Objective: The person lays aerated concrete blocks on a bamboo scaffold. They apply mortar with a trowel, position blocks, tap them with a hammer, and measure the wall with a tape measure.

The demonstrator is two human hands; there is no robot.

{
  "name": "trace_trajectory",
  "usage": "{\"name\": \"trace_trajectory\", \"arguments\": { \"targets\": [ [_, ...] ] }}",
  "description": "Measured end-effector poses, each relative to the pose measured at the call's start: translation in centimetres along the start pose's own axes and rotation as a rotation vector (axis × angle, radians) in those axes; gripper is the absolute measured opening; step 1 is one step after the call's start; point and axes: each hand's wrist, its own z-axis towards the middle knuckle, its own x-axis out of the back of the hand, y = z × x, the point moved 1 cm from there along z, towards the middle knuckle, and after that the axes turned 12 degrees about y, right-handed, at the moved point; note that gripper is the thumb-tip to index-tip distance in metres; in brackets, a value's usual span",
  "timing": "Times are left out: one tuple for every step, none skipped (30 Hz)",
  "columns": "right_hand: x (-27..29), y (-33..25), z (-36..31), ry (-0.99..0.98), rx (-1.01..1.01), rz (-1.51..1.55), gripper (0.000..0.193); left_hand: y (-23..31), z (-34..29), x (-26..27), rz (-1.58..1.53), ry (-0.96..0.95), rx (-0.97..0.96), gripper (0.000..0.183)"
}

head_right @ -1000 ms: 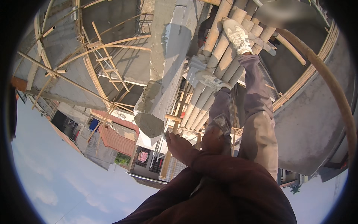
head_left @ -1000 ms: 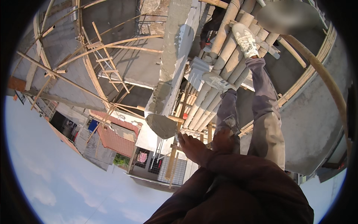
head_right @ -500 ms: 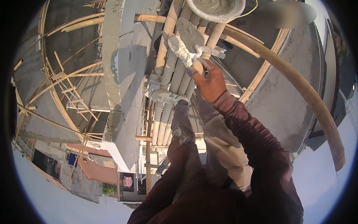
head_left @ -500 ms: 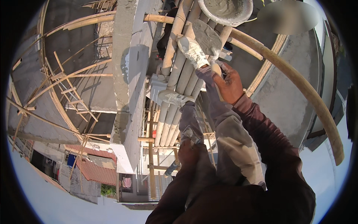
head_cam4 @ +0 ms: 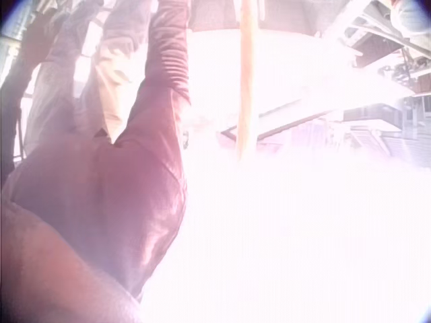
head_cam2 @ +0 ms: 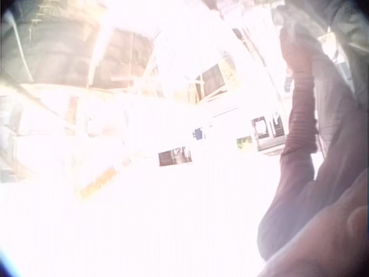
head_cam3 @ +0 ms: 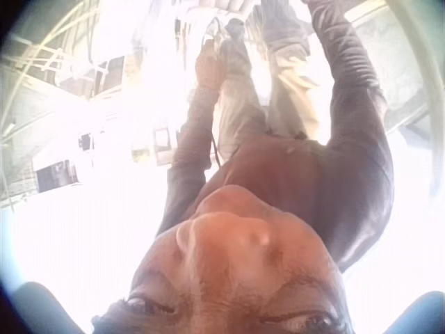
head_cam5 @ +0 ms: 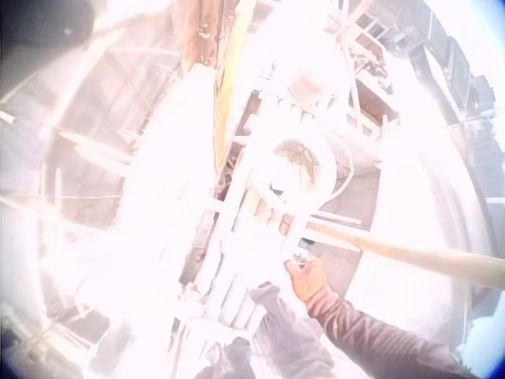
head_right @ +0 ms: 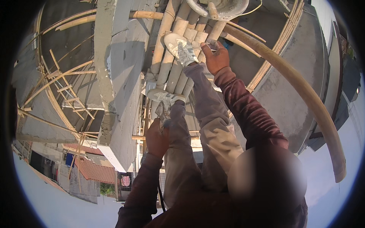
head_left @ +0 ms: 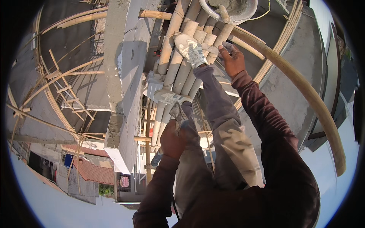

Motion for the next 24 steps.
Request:
{"name": "trace_trajectory", "arguments": {
  "targets": [
    [-0.2,-4.4,-5.4,-0.15,-0.123,0.162,0.043,1.8,1.3,1.5,-0.029,0.052,-0.032,0.033],
    [-0.5,-4.2,-9.6,-0.175,-0.152,0.303,0.04,3.9,3.0,2.7,-0.198,0.071,-0.05,0.029],
    [-1.0,-4.6,-13.5,-0.246,-0.162,0.359,0.043,5.8,4.3,3.9,-0.36,0.092,-0.056,0.026],
    [-1.2,-5.3,-17.0,-0.292,-0.241,0.32,0.049,8.0,5.6,5.0,-0.422,0.143,-0.105,0.024],
    [-1.1,-7.3,-19.1,-0.401,-0.163,0.26,0.059,9.4,6.7,5.9,-0.509,0.158,-0.109,0.03],
    [-2.6,-7.2,-21.9,-0.317,-0.122,0.308,0.064,11.0,7.9,6.6,-0.556,0.148,-0.057,0.033],
    [-2.6,-6.6,-22.4,-0.309,-0.051,0.299,0.062,12.4,9.1,6.9,-0.602,0.138,-0.003,0.036],
    [-2.3,-9.0,-22.3,-0.313,0.007,0.292,0.061,12.7,10.2,7.0,-0.658,0.131,-0.027,0.037],
    [-1.9,-10.5,-22.0,-0.314,0.074,0.284,0.059,12.9,11.5,7.1,-0.719,0.127,-0.058,0.037],
    [-1.5,-10.7,-21.2,-0.263,0.022,0.203,0.051,13.2,12.1,6.9,-0.83,0.114,-0.025,0.039],
    [-0.9,-11.1,-19.8,-0.283,0.068,0.128,0.049,13.7,12.7,7.1,-0.941,0.114,0.012,0.04],
    [0.2,-11.1,-18.2,-0.287,0.115,0.046,0.048,14.1,13.0,6.9,-1.106,0.092,0.108,0.043],
    [1.4,-10.9,-16.9,-0.288,0.158,-0.034,0.046,14.3,13.0,6.6,-1.266,0.063,0.208,0.047],
    [2.7,-10.8,-16.0,-0.283,0.138,-0.132,0.046,12.9,12.3,5.6,-1.175,0.074,0.144,0.051],
    [4.1,-10.7,-15.4,-0.275,0.11,-0.227,0.046,11.5,11.6,4.6,-1.082,0.09,0.083,0.056],
    [5.8,-10.5,-15.5,-0.264,0.076,-0.324,0.046,9.8,11.0,3.4,-0.984,0.084,0.185,0.056],
    [7.3,-8.8,-16.1,-0.215,0.063,-0.371,0.047,7.2,9.8,2.0,-0.87,0.032,0.186,0.055],
    [8.5,-5.8,-17.1,-0.163,0.045,-0.413,0.048,4.2,8.1,0.7,-0.749,-0.018,0.181,0.054],
    [9.7,-3.4,-18.1,-0.119,0.028,-0.452,0.049,1.0,6.3,-0.3,-0.689,-0.091,0.149,0.052],
    [11.1,-1.7,-19.4,-0.08,-0.03,-0.516,0.051,-2.2,4.4,-1.4,-0.63,-0.16,0.12,0.051],
    [12.3,-0.6,-20.3,-0.061,-0.074,-0.574,0.052,-5.4,2.4,-2.5,-0.491,-0.076,0.102,0.049],
    [13.4,0.2,-20.9,-0.079,-0.159,-0.639,0.054,-7.5,0.9,-2.4,-0.398,-0.154,0.158,0.048],
    [14.1,0.7,-21.5,-0.059,-0.159,-0.675,0.054,-8.2,0.2,-2.5,-0.412,-0.146,0.164,0.048],
    [14.2,1.1,-22.3,-0.053,-0.161,-0.709,0.054,-9.2,-0.9,-2.5,-0.419,-0.134,0.182,0.048]
  ]
}}
